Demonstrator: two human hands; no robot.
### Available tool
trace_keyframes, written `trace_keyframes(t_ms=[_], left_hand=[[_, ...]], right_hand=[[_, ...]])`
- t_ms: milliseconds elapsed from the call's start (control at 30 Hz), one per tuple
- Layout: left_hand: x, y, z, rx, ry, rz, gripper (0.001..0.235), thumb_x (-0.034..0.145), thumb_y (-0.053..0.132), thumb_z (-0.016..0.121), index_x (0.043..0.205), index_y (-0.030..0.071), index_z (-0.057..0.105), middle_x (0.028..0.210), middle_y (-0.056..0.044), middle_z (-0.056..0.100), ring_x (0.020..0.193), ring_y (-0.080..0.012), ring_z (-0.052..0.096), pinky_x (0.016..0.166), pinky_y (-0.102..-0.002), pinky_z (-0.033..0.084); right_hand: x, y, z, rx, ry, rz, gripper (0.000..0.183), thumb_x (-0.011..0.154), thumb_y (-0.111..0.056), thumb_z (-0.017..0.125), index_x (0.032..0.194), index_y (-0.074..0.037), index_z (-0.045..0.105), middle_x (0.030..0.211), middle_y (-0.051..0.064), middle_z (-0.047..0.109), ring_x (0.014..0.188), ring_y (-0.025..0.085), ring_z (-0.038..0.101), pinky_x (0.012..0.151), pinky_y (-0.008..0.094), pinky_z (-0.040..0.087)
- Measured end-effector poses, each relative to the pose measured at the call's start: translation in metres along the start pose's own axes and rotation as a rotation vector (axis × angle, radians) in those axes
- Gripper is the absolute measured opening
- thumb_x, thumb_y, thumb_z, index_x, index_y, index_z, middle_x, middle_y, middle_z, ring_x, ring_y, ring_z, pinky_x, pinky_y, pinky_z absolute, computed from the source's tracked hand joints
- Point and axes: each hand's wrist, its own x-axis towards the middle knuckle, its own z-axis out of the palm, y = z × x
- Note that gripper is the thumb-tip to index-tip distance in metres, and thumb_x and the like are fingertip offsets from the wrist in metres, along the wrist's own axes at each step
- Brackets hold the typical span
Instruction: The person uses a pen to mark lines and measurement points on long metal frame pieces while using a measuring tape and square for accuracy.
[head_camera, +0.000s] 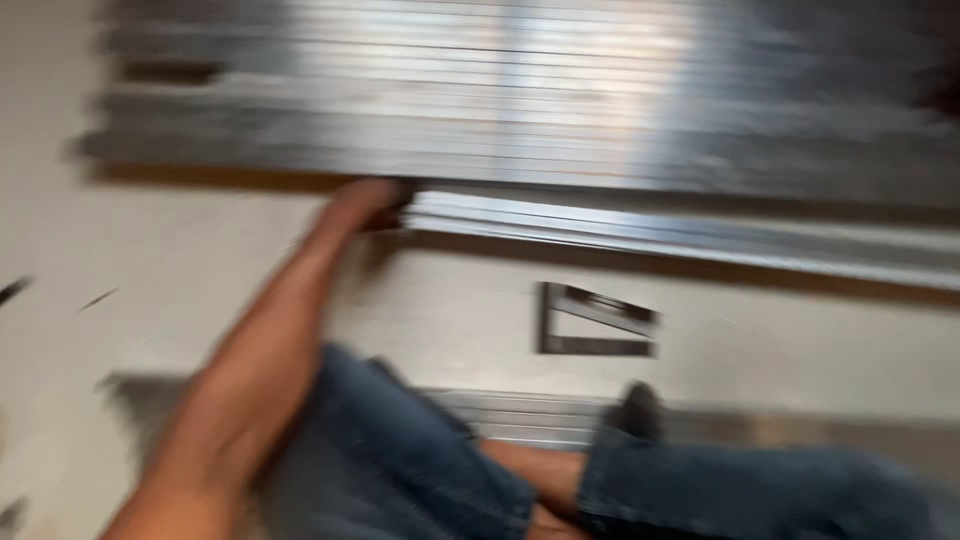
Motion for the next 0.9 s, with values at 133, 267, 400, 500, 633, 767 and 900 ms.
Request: trace_keyframes(t_ms=[133,267,400,500,633,767,900], left_hand=[[-0.014,-0.004,-0.005,0.093,0.026,0.207,0.041,0.085,0.02,0.078,0.124,0.012,0.07,0.119,-0.012,0.073,0.101,-0.0286,0.067,0.09,-0.045,0.055],[-0.042,0.012,-0.018,0.037,-0.096,-0.164,0.05,0.095,0.028,0.072,0.143,0.017,0.065,0.112,-0.016,0.075,0.086,-0.0362,0.076,0.074,-0.051,0.065],[-0.033,0.022,-0.02,0.112,-0.064,-0.287,0.06,0.096,0.044,0.067,0.151,0.021,0.058,0.109,-0.019,0.078,0.082,-0.0334,0.072,0.069,-0.048,0.064],[-0.026,0.004,-0.015,0.105,-0.057,-0.348,0.066,0.095,0.051,0.068,0.15,0.015,0.061,0.101,-0.024,0.074,0.076,-0.0342,0.072,0.065,-0.048,0.063],[-0.01,-0.018,-0.007,0.079,-0.066,-0.378,0.076,0.09,0.058,0.072,0.15,0.013,0.059,0.083,-0.026,0.075,0.069,-0.0335,0.071,0.06,-0.047,0.063],[-0.004,-0.031,0.0,0.048,-0.051,-0.371,0.077,0.085,0.057,0.074,0.147,0.014,0.06,0.08,-0.022,0.072,0.069,-0.0336,0.072,0.061,-0.047,0.065],[-0.004,-0.038,0.003,0.069,-0.062,-0.362,0.071,0.085,0.057,0.075,0.143,0.016,0.065,0.081,-0.022,0.07,0.072,-0.0352,0.073,0.063,-0.048,0.066]], right_hand=[[-0.101,0.038,-0.113,0.215,0.083,0.003,0.037,0.102,-0.021,0.059,0.13,0.003,0.064,0.117,0.016,0.073,0.104,0.025,0.072,0.091,0.037,0.059],[-0.156,0.076,-0.116,0.369,0.367,-0.051,0.038,0.098,-0.019,0.061,0.129,0.002,0.067,0.113,0.016,0.075,0.1,0.024,0.074,0.09,0.036,0.062],[-0.163,0.095,-0.094,0.287,0.503,-0.07,0.029,0.095,-0.012,0.07,0.118,0.004,0.071,0.103,0.015,0.075,0.092,0.02,0.072,0.08,0.032,0.059],[-0.154,0.107,-0.083,0.259,0.501,-0.081,0.023,0.095,-0.011,0.073,0.114,0.001,0.075,0.098,0.012,0.075,0.085,0.016,0.067,0.072,0.028,0.054],[-0.143,0.106,-0.085,0.079,0.508,-0.054,0.018,0.093,-0.015,0.071,0.106,-0.005,0.076,0.089,0.006,0.073,0.075,0.01,0.06,0.061,0.024,0.046],[-0.14,0.103,-0.086,0.043,0.507,-0.009,0.014,0.093,-0.013,0.069,0.101,-0.005,0.076,0.082,0.0,0.067,0.071,0.006,0.054,0.059,0.022,0.042],[-0.14,0.104,-0.09,0.123,0.481,0.101,0.015,0.09,-0.014,0.07,0.1,-0.006,0.076,0.071,-0.001,0.059,0.056,0.005,0.043,0.048,0.023,0.031]])
